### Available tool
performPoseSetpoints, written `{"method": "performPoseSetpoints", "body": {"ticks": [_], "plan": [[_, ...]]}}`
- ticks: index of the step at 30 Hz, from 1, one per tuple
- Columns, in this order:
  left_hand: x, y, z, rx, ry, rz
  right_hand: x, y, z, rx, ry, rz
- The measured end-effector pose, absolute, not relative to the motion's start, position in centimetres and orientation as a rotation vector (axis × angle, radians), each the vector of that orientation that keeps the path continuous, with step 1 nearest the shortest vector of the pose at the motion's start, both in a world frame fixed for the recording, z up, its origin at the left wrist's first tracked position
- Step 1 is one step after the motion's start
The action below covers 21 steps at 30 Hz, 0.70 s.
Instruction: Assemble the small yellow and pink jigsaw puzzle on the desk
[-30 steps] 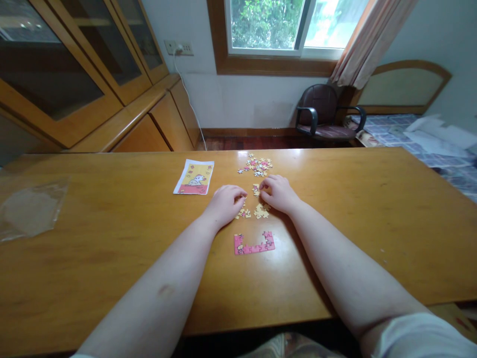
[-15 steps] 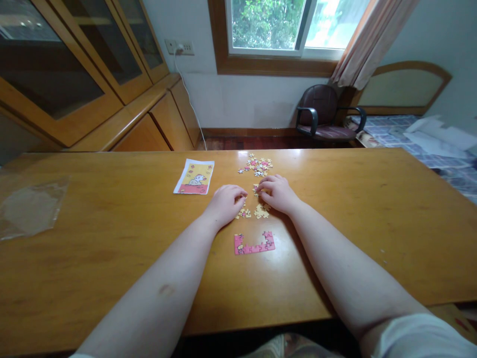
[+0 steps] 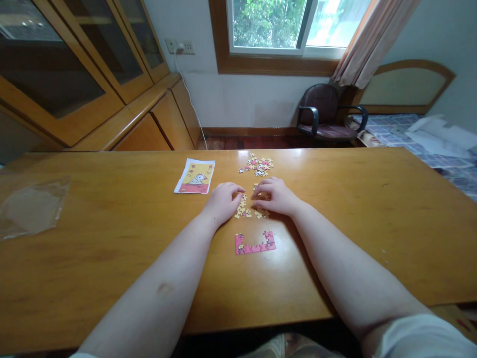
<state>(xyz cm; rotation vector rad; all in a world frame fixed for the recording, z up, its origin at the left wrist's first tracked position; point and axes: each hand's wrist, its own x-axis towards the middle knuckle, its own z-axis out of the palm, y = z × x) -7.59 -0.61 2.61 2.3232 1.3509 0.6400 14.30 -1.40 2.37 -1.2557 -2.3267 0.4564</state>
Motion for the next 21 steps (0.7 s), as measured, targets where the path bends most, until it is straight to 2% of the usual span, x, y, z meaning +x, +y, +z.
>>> {"method": "performPoseSetpoints", "body": {"ticks": [4, 11, 21], "plan": [[-7.8, -0.4, 2.5, 2.277, 1.411, 0.698, 13.7, -1.9, 3.2, -1.205, -2.415, 0.521], [-7.5, -0.5, 2.4, 2.297, 1.396, 0.704, 12.3, -3.0, 3.6, -1.209, -2.554, 0.428], [-7.4, -0.5, 2.4, 2.293, 1.397, 0.707, 12.7, -2.5, 3.1, -1.278, -2.464, 0.398]]}}
